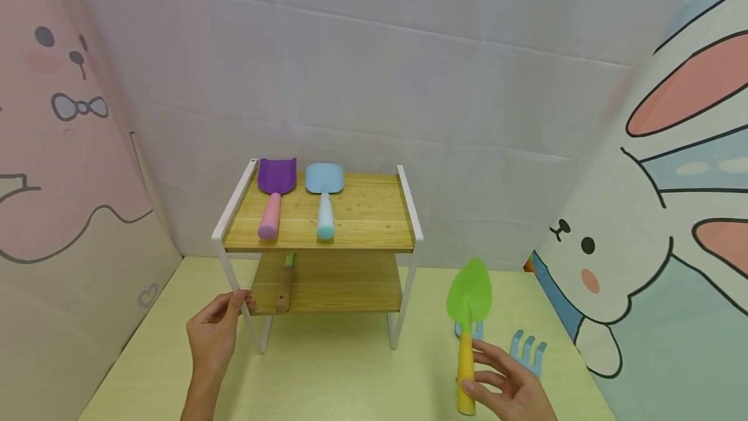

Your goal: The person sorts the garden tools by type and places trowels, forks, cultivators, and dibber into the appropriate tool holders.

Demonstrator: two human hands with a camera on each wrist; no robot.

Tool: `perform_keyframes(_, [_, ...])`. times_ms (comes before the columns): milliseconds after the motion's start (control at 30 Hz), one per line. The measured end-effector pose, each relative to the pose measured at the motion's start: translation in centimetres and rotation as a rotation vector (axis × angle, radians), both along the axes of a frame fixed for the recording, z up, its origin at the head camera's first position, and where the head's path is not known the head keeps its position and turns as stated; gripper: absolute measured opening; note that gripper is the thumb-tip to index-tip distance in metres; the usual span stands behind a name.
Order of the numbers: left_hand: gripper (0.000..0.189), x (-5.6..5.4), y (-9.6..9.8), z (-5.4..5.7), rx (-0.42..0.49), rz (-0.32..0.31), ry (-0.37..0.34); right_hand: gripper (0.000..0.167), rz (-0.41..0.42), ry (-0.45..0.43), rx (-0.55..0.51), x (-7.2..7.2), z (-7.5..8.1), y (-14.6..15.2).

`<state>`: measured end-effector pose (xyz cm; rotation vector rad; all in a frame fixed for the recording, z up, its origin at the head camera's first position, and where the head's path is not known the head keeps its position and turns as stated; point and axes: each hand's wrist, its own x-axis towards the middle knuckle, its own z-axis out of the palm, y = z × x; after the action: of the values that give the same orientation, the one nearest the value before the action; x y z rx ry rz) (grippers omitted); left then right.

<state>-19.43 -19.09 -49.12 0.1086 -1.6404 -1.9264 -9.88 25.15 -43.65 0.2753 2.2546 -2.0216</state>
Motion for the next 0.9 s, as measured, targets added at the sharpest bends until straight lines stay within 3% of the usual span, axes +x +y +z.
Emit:
perform_keyframes(267, [0.015,0.0,0.0,0.0,-0.006,-0.002,0.012,0.064,0.048,0.028,0.01,0.1,1.5,-1.0])
perform_keyframes(533, [0.015,0.1,-0.1,-0.1,-0.01,0.002,0.009,0.064,0.133,0.12,0.012,0.2,2.5,-1.5])
perform_keyframes(900, [0.016,0.0,0.0,0.1,-0.008,0.0,0.0,0.067,0.222,0.044,0.08,-0.5,4.6,-2.7])
